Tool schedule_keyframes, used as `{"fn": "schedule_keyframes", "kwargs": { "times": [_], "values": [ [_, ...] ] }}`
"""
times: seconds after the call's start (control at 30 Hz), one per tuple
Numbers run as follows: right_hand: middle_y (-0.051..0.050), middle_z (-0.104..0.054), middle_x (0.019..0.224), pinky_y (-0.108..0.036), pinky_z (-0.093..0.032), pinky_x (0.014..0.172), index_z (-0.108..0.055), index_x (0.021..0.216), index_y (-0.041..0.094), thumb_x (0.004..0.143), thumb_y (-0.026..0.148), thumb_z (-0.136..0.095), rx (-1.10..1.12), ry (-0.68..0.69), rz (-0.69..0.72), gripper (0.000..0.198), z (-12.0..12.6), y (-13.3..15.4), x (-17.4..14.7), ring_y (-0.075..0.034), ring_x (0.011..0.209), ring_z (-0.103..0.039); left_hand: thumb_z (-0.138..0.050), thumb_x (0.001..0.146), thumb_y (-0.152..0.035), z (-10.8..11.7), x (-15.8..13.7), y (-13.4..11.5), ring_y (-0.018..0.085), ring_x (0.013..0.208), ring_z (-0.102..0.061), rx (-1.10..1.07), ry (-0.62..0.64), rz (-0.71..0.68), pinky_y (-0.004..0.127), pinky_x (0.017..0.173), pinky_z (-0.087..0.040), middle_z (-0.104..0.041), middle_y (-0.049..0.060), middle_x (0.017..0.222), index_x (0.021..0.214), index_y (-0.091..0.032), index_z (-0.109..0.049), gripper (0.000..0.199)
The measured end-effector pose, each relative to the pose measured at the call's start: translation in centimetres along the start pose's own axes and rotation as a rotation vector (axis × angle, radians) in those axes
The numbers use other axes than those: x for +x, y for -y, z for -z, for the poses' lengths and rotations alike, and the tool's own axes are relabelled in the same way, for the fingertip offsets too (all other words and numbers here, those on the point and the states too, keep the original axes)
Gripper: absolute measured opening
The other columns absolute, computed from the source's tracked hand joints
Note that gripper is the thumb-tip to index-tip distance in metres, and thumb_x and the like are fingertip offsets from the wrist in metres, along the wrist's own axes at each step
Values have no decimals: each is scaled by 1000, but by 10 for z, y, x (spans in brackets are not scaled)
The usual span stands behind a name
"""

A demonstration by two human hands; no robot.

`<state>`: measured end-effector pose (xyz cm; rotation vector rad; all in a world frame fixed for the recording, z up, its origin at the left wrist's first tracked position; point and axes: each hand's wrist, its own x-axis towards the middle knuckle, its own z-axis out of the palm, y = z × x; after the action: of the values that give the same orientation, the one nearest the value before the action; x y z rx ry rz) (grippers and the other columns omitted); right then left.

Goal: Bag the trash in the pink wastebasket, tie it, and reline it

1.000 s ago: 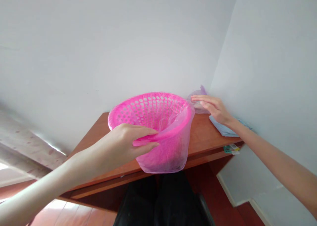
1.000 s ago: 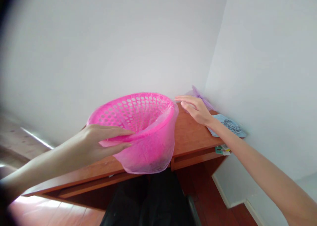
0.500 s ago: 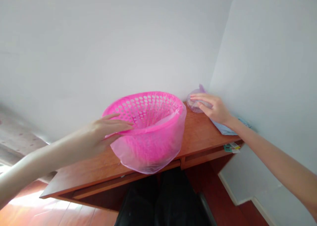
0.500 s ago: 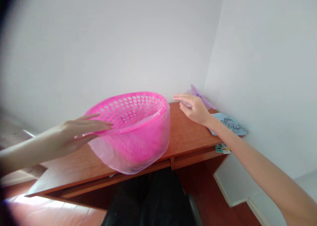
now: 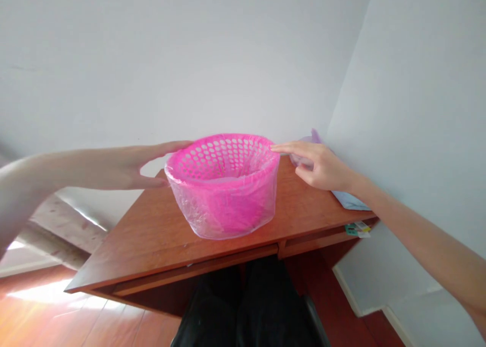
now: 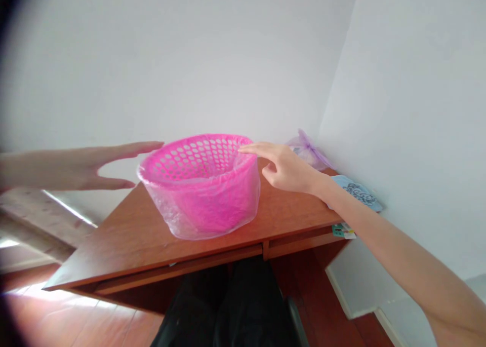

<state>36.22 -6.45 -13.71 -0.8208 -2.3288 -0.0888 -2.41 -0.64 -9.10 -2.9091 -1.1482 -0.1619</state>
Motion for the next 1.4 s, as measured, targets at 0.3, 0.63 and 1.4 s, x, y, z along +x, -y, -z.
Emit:
{"fn": "schedule_keyframes", "kwargs": {
  "times": [0.3, 0.63, 1.4],
  "values": [
    [-10, -64, 123, -35, -45, 103, -62, 122, 12, 97, 29, -34, 99, 150, 82, 41, -47, 6, 41, -19, 115, -60, -44, 96, -39, -18, 70, -90, 18, 109, -61, -411, 201, -186, 27, 100, -41, -68, 1, 118, 114, -25, -69, 34],
    [-6, -68, 90, -31, -46, 89, -65, 81, 16, 98, 34, -37, -10, -69, -14, 38, -61, -66, 10, -16, 90, -61, -54, 91, -34, -30, 26, -44, 18, 95, -66, -297, 144, -67, 23, 84, -47, -72, 2, 109, 110, -22, -72, 29],
    [-1, -51, 56, -26, -28, 58, -48, 57, 14, 99, 39, -35, 52, 254, -69, 52, -68, 4, 57, -8, 55, -46, -61, 82, -45, -35, 38, -38, 11, 62, -53, -360, 110, -48, 18, 58, -39, -61, -1, 64, 70, -14, -66, 34]
  ]
}}
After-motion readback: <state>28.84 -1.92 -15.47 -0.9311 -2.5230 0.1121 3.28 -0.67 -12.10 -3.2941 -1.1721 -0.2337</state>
